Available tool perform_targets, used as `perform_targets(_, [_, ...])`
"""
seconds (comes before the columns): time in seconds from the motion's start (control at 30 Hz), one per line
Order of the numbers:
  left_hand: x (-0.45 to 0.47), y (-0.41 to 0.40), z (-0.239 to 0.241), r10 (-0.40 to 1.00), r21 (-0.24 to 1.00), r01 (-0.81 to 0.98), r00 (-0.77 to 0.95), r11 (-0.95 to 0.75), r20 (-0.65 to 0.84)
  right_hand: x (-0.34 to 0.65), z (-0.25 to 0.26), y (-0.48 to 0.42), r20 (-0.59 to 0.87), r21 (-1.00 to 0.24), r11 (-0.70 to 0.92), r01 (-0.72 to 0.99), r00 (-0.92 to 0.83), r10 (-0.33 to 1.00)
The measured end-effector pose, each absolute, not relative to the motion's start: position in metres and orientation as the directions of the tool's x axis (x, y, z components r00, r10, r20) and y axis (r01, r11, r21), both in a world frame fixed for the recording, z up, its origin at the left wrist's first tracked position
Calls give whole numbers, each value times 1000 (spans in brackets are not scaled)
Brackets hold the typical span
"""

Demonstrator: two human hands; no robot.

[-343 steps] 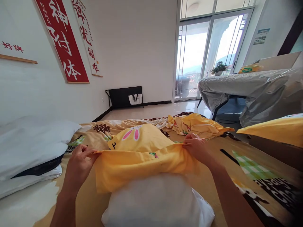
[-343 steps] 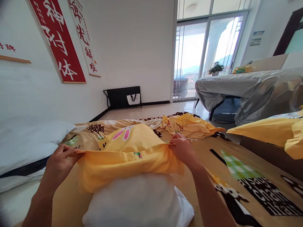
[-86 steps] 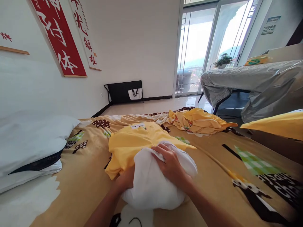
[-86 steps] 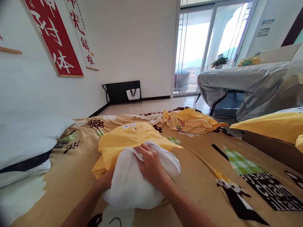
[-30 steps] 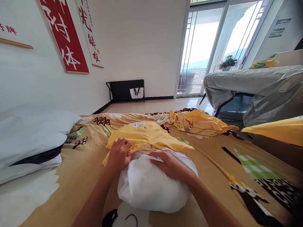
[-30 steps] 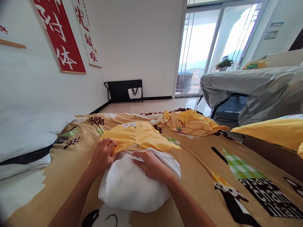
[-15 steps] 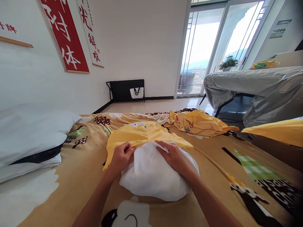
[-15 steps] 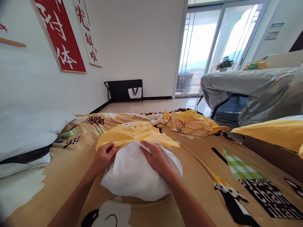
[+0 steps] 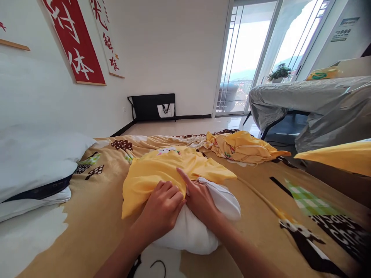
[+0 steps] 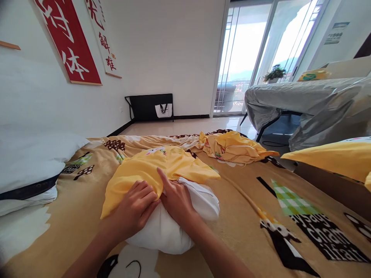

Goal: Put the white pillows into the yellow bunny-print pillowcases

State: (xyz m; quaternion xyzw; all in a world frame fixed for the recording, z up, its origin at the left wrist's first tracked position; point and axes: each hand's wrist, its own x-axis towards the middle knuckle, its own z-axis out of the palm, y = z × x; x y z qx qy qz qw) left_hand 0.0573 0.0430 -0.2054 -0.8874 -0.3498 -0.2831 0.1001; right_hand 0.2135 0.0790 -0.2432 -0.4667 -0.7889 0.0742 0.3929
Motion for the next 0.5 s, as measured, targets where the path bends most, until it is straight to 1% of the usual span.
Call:
perform_targets(0.07, [61,41,-206,541,-32,672,622,-740,566,217,-243,81,571,-441,555,706,-257,780])
perform_targets(0.13, [62,39,-204,540,-43,684,611,-728,579,224,-243,86,627,-439,520,733,-165,762])
perform_targets(0.2, [59,38,-201,555,3,702,561,-712,615,235,-242,94,670,-470,457,756,-32,742])
perform_targets(0.27, [51,35,-196,616,96,733,484,-673,622,247,-240,103,676,-527,383,758,101,730])
perform_targets(0.33, [40,33,-191,731,188,783,424,-593,535,257,-238,109,659,-583,339,738,185,729])
perform_targets(0.4, [28,32,-186,840,263,823,397,-504,369,262,-237,112,648,-611,342,714,203,734])
perform_targets(0.47, [19,35,-185,896,342,830,379,-440,233,262,-237,111,651,-623,364,693,200,733])
perform_targets(0.5, [16,38,-185,910,383,826,361,-414,203,261,-237,110,653,-626,374,684,198,731])
